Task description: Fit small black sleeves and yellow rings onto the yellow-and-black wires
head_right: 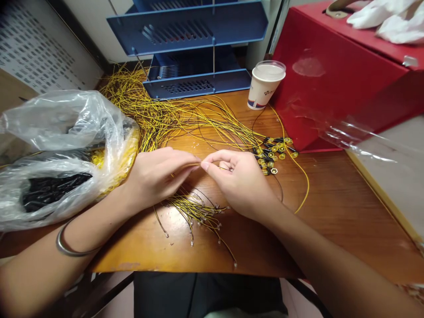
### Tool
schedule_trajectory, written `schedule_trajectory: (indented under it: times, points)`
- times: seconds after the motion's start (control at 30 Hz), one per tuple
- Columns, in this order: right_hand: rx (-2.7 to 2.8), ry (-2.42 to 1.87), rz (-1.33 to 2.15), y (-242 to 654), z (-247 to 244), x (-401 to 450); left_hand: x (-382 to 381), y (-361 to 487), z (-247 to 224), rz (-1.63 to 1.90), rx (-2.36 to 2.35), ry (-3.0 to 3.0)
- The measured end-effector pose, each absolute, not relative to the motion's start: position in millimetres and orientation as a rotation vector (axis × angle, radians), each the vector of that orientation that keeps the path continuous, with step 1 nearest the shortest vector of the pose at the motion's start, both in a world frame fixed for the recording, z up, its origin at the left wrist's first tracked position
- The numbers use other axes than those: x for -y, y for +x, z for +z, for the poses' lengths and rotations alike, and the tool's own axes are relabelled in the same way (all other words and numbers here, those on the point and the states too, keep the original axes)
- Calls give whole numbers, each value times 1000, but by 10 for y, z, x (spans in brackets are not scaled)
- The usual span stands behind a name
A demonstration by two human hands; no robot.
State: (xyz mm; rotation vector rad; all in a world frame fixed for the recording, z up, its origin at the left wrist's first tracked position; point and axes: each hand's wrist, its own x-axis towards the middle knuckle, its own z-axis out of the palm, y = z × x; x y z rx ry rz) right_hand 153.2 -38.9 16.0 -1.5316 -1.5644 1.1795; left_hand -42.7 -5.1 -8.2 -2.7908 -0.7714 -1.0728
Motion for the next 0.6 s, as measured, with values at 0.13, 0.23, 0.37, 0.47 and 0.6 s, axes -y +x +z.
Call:
schedule_trajectory:
  times: [0.13,0.23,0.37,0.47,0.6]
  points:
    - [1553,-1529,1203,1527,153,391,41,-438,-83,-1053,760,-2783]
    - [1562,-1512,1186,1536,142,394,40,-440,-72,-1026,781,-2807]
    - [1583,-1501,1148,1553,128,400,52,-425,-50,-997,861,-2878]
    - [1641,-1492,1045,1557,107,405,63,-409,-40,-994,925,-2927]
    - [1751,-1467,829,1550,60,416,91,-396,-24,-1000,1085,-3019]
